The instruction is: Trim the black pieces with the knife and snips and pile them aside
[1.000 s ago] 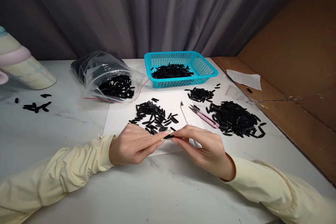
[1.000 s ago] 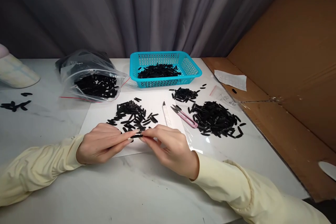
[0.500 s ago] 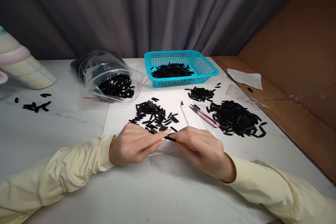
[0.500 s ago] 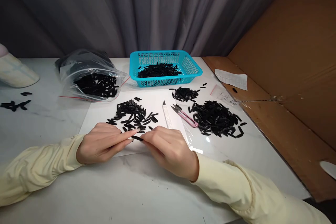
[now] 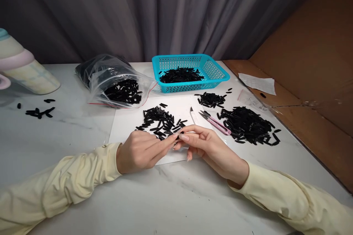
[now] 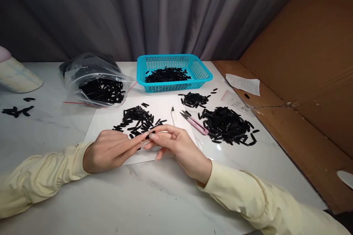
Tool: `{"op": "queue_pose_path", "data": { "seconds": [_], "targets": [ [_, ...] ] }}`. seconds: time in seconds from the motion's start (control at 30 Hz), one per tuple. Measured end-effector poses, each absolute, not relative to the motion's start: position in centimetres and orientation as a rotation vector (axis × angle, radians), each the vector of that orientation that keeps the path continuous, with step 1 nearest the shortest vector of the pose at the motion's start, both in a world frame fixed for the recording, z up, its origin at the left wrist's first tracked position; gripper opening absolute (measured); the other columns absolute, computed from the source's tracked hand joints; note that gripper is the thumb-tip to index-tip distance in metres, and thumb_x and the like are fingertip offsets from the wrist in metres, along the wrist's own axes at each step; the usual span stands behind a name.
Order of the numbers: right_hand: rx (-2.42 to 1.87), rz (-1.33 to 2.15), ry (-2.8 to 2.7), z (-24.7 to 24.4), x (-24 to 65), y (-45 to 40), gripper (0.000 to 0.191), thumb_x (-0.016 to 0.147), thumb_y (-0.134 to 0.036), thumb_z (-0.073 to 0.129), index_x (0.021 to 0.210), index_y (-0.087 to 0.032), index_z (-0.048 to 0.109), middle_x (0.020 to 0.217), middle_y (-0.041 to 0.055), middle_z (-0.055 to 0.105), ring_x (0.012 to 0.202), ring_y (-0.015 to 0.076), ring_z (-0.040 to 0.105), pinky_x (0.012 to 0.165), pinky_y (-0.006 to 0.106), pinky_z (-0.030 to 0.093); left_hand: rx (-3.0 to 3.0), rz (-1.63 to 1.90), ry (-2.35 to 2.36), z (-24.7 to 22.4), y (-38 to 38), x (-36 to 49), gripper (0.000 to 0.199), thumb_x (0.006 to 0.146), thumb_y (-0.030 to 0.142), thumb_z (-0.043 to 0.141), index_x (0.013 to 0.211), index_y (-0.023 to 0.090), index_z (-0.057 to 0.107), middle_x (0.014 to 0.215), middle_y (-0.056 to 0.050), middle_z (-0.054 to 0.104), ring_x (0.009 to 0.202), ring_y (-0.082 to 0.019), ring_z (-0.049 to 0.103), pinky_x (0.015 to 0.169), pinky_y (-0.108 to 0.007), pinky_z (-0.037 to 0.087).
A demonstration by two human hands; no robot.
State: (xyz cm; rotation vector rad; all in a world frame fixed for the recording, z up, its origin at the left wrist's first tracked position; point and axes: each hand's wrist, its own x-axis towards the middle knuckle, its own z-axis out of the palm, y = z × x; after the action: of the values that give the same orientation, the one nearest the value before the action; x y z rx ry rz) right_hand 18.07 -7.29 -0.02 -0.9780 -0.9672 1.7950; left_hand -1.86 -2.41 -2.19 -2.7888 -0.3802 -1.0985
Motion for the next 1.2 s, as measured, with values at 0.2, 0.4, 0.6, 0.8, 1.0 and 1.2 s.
{"op": "queue_pose_path", "data": {
  "seconds": [0.2,0.4,0.6,0.8,1.0,1.2],
  "targets": [
    [-1.066,1.571,-1.241,-0.3,18.4,-7.4,0.023,0.086,-0.025,0.058,0.107,-0.020,0.066,0.077,0.0026,0.058,0.062,0.0094,0.055,0.048,0.018,0.048,-2.937,-1.360,-0.715,-2.1,-2.6,-1.4,0.020,0.086,0.019,0.056,0.105,0.012,0.060,0.045,0.008,0.054,0.038,-0.005,0.046,0.046,-0.016,0.040],
    [-0.989,1.041,-1.740,-0.7,18.5,-8.1,0.030,0.092,-0.018,0.045,0.117,-0.026,0.061,0.089,0.0040,0.053,0.065,0.0104,0.054,0.059,0.025,0.052,-3.131,-1.496,-0.995,-1.4,-3.1,-1.0,0.024,0.083,0.020,0.059,0.106,0.011,0.063,0.045,0.008,0.051,0.040,-0.005,0.042,0.048,-0.014,0.040],
    [-1.105,0.869,-1.741,-0.9,18.4,-8.6,0.022,0.086,-0.012,0.056,0.106,-0.021,0.058,0.089,0.0033,0.064,0.079,0.0141,0.062,0.070,0.025,0.053,-3.431,-1.398,-1.240,-0.9,-3.5,-0.8,0.022,0.083,0.018,0.055,0.094,0.007,0.071,0.040,0.008,0.033,0.039,-0.005,0.024,0.035,-0.018,0.023],
    [-1.178,1.037,-1.533,-0.8,18.2,-8.4,0.010,0.080,-0.020,0.065,0.087,-0.017,0.059,0.078,0.0028,0.064,0.065,0.0129,0.063,0.059,0.024,0.054,-3.540,-1.386,-1.350,-0.9,-3.6,-1.0,0.024,0.084,0.019,0.054,0.095,0.010,0.073,0.044,0.006,0.035,0.041,-0.006,0.027,0.036,-0.019,0.022],
    [-1.073,1.537,-1.240,-0.4,18.1,-8.1,0.018,0.079,-0.029,0.067,0.081,-0.013,0.058,0.065,0.0028,0.064,0.057,0.0131,0.062,0.046,0.021,0.051,-3.586,-1.498,-1.450,-1.1,-3.4,-1.2,0.024,0.084,0.019,0.054,0.098,0.010,0.072,0.042,0.007,0.031,0.039,-0.005,0.029,0.035,-0.017,0.029],
    [-0.929,1.658,-1.189,-0.3,18.2,-7.9,0.017,0.086,-0.027,0.058,0.088,-0.011,0.063,0.086,0.0113,0.069,0.071,0.0178,0.068,0.047,0.021,0.053,-3.577,-1.515,-1.238,-1.2,-3.4,-1.3,0.026,0.085,0.014,0.051,0.101,0.009,0.071,0.042,0.007,0.034,0.038,-0.005,0.028,0.033,-0.017,0.025]
  ]
}}
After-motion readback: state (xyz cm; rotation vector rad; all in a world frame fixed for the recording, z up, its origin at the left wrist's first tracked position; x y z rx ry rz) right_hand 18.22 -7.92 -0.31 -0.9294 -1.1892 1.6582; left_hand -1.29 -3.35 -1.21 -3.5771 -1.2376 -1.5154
